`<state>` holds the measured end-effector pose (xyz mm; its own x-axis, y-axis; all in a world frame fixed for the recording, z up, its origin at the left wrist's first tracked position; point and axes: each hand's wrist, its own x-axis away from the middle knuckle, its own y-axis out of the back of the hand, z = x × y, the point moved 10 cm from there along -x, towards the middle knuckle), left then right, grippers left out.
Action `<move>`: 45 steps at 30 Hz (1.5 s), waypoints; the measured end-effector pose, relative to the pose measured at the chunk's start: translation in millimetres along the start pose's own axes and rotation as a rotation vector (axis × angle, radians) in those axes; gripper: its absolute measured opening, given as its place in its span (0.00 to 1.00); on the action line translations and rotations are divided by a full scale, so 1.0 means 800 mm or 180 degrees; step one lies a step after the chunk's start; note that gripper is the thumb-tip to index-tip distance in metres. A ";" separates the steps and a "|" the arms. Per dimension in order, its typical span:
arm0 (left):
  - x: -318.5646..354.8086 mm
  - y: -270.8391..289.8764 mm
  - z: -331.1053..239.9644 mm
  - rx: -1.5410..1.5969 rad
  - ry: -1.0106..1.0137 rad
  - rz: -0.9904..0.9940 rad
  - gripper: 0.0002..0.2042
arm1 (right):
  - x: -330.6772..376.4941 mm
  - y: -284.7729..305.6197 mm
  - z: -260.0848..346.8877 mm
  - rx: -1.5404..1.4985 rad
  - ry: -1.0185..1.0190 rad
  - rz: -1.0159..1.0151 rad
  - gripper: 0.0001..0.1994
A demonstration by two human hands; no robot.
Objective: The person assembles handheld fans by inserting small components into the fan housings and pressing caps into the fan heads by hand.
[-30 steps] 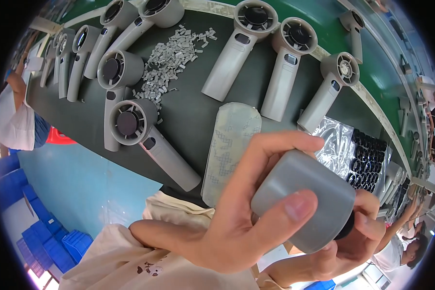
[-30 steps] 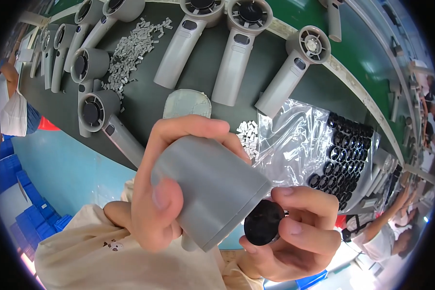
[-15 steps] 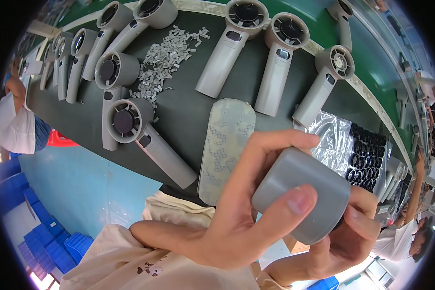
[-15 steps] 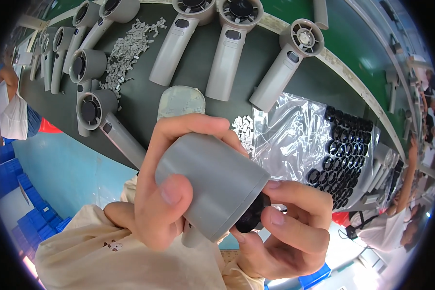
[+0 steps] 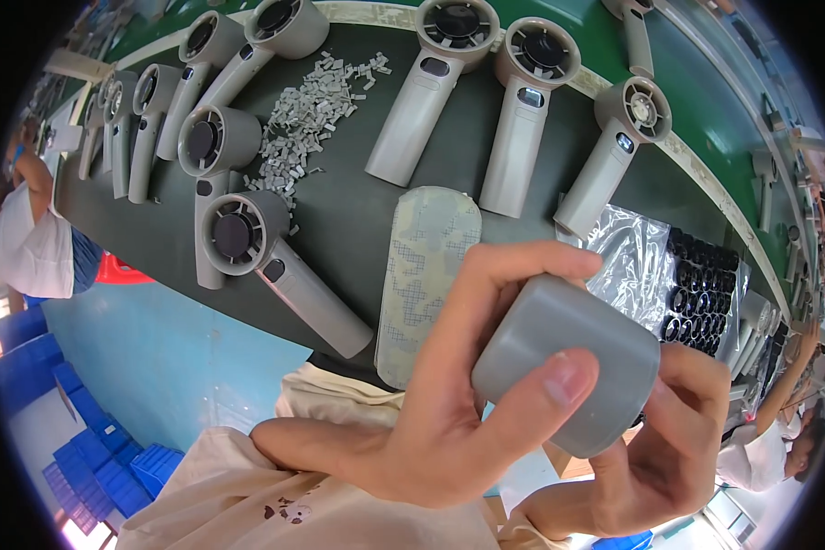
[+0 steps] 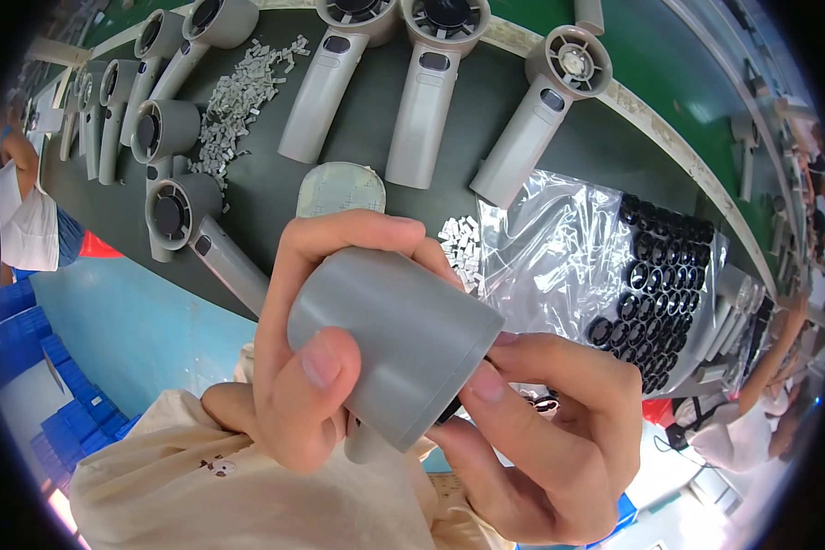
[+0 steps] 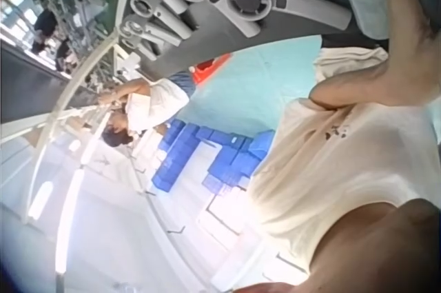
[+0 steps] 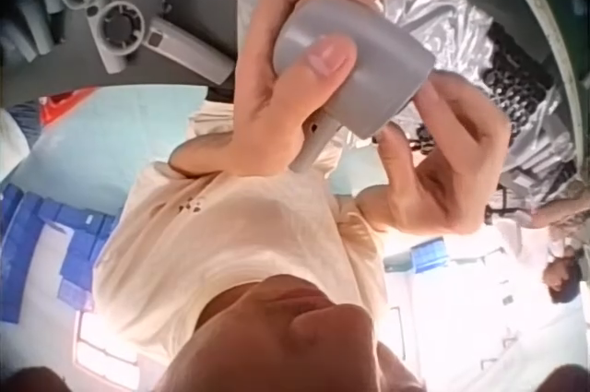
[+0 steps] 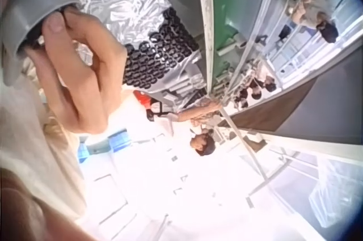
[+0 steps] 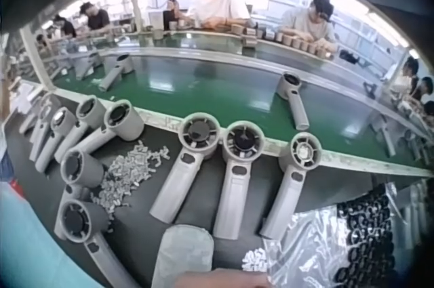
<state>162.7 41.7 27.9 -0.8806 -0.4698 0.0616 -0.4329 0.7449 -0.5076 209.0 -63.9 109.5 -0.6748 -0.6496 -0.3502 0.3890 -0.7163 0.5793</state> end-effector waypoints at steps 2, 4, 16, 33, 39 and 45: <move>-0.001 0.000 0.000 0.0026 0.0040 -0.0016 0.27 | -0.005 -0.004 0.005 0.0073 0.0187 0.0153 0.20; -0.001 0.002 0.001 0.0045 0.0075 -0.0040 0.26 | -0.006 -0.006 0.006 0.0092 0.0210 0.0176 0.19; -0.008 0.000 0.020 0.0293 0.0338 -0.0069 0.26 | -0.002 0.001 -0.018 -0.0479 0.0025 -0.0424 0.29; 0.020 -0.026 -0.081 -0.1788 -0.1715 0.0559 0.23 | 0.031 -0.027 -0.028 -0.1664 -0.0770 -0.0762 0.37; 0.018 -0.027 -0.076 -0.1727 -0.2134 0.0859 0.24 | 0.036 -0.018 -0.011 -0.1093 -0.0103 -0.1166 0.33; 0.008 -0.016 -0.066 -0.0705 -0.1986 0.0881 0.21 | 0.027 -0.026 -0.009 -0.1192 -0.0431 -0.1007 0.31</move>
<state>152.3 54.0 79.9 -0.7181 -0.3838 -0.5806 -0.2969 0.9234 -0.2432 190.8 -65.4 84.5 -0.8615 -0.3650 -0.3529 0.3338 -0.9310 0.1481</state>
